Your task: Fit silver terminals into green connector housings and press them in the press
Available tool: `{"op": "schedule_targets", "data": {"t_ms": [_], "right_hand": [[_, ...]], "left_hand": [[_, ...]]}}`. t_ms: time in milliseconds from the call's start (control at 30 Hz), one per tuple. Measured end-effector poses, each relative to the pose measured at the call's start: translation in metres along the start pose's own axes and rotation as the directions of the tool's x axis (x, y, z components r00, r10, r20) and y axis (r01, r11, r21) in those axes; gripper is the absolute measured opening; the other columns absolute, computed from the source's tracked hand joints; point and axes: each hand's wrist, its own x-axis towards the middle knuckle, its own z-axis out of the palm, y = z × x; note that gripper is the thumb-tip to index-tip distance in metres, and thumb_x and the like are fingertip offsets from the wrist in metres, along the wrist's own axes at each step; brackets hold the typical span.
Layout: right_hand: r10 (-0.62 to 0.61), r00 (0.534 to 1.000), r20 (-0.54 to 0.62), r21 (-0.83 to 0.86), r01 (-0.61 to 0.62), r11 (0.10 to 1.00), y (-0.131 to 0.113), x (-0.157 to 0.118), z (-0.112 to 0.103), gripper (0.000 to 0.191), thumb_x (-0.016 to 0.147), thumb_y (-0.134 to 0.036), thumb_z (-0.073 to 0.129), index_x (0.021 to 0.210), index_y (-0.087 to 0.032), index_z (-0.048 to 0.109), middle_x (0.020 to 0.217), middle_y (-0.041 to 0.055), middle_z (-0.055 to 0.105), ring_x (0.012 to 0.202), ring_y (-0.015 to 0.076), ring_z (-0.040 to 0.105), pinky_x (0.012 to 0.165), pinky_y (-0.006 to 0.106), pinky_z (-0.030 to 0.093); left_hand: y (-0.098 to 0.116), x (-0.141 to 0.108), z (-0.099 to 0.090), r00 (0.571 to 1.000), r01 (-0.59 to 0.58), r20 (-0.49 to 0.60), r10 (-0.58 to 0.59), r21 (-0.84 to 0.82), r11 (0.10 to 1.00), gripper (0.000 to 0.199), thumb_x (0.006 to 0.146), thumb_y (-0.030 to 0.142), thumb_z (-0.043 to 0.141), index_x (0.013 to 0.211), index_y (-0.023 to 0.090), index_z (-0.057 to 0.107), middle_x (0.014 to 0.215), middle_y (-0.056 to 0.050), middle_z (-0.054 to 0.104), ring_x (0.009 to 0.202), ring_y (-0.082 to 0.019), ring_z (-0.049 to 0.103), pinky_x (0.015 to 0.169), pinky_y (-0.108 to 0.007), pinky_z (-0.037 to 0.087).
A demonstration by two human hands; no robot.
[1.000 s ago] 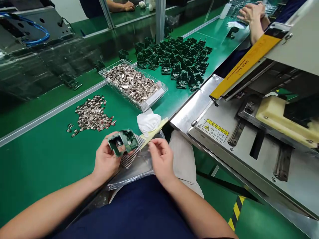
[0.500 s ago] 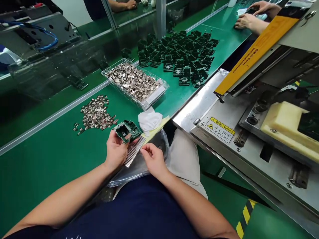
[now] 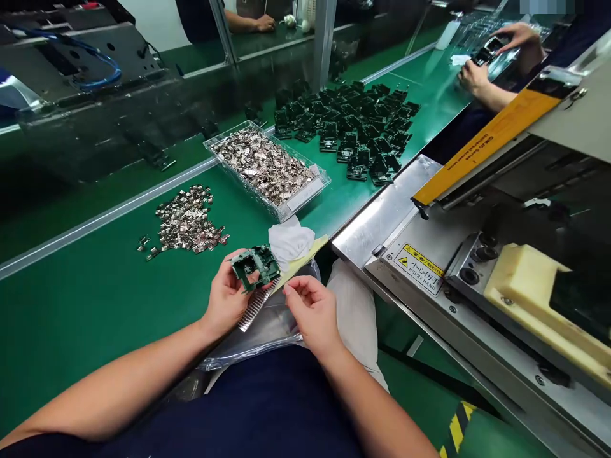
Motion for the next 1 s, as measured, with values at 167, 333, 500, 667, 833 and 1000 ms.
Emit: {"op": "schedule_targets", "data": {"t_ms": [167,333,500,667,833,1000], "right_hand": [[-0.434,0.901,-0.009,-0.442,0.386,0.810,-0.018,0.009,0.009,0.006,0.084,-0.024,0.064,0.082,-0.022,0.069,0.106,0.0089,0.060,0.103,0.0246,0.057,0.093,0.044,0.045],[-0.470,0.878,0.092,-0.518,0.445,0.730,-0.013,0.015,0.022,0.003,0.083,-0.020,0.063,0.083,-0.023,0.065,0.130,0.0109,0.053,0.125,0.0292,0.046,0.105,0.052,0.036],[-0.506,0.852,0.134,-0.584,0.480,0.655,-0.010,0.016,0.029,0.004,0.083,-0.018,0.061,0.082,-0.022,0.062,0.134,0.0119,0.052,0.129,0.0298,0.042,0.107,0.053,0.034],[-0.504,0.854,0.128,-0.620,0.465,0.632,-0.012,0.015,0.031,0.007,0.084,-0.019,0.061,0.078,-0.023,0.061,0.131,0.0110,0.054,0.129,0.0298,0.043,0.107,0.055,0.035],[-0.412,0.909,0.062,-0.569,0.371,0.734,-0.011,0.011,0.032,0.010,0.086,-0.024,0.062,0.076,-0.022,0.062,0.129,0.0114,0.054,0.123,0.0288,0.050,0.101,0.049,0.042],[-0.362,0.931,-0.051,-0.455,0.301,0.838,-0.003,0.006,0.040,0.013,0.086,-0.027,0.061,0.075,-0.020,0.060,0.125,0.0116,0.053,0.119,0.0267,0.052,0.099,0.044,0.043]], "left_hand": [[0.003,-0.002,0.001,0.994,-0.053,0.093,0.056,-0.032,0.998,0.040,0.083,0.040,0.067,0.113,0.021,0.051,0.089,-0.003,0.061,0.074,-0.014,0.061,0.063,-0.025,0.058],[0.000,-0.003,-0.002,0.985,-0.121,0.125,0.123,-0.023,0.992,0.035,0.087,0.035,0.063,0.117,0.021,0.050,0.091,-0.003,0.062,0.076,-0.013,0.060,0.069,-0.024,0.055],[-0.002,-0.004,-0.005,0.978,-0.140,0.160,0.137,0.010,0.990,0.035,0.090,0.032,0.059,0.120,0.021,0.048,0.094,-0.005,0.065,0.080,-0.016,0.064,0.073,-0.027,0.054],[-0.002,-0.007,-0.008,0.972,-0.166,0.180,0.149,0.079,0.983,0.034,0.091,0.027,0.054,0.124,0.022,0.047,0.090,-0.005,0.066,0.078,-0.017,0.065,0.071,-0.028,0.053],[-0.002,-0.010,-0.007,0.972,-0.172,0.177,0.155,0.085,0.981,0.034,0.090,0.024,0.055,0.123,0.023,0.048,0.085,-0.003,0.065,0.074,-0.016,0.064,0.072,-0.029,0.053],[-0.003,-0.011,-0.006,0.972,-0.181,0.164,0.169,0.061,0.982,0.032,0.091,0.027,0.056,0.122,0.022,0.049,0.091,-0.005,0.066,0.076,-0.016,0.064,0.072,-0.027,0.052]]}}
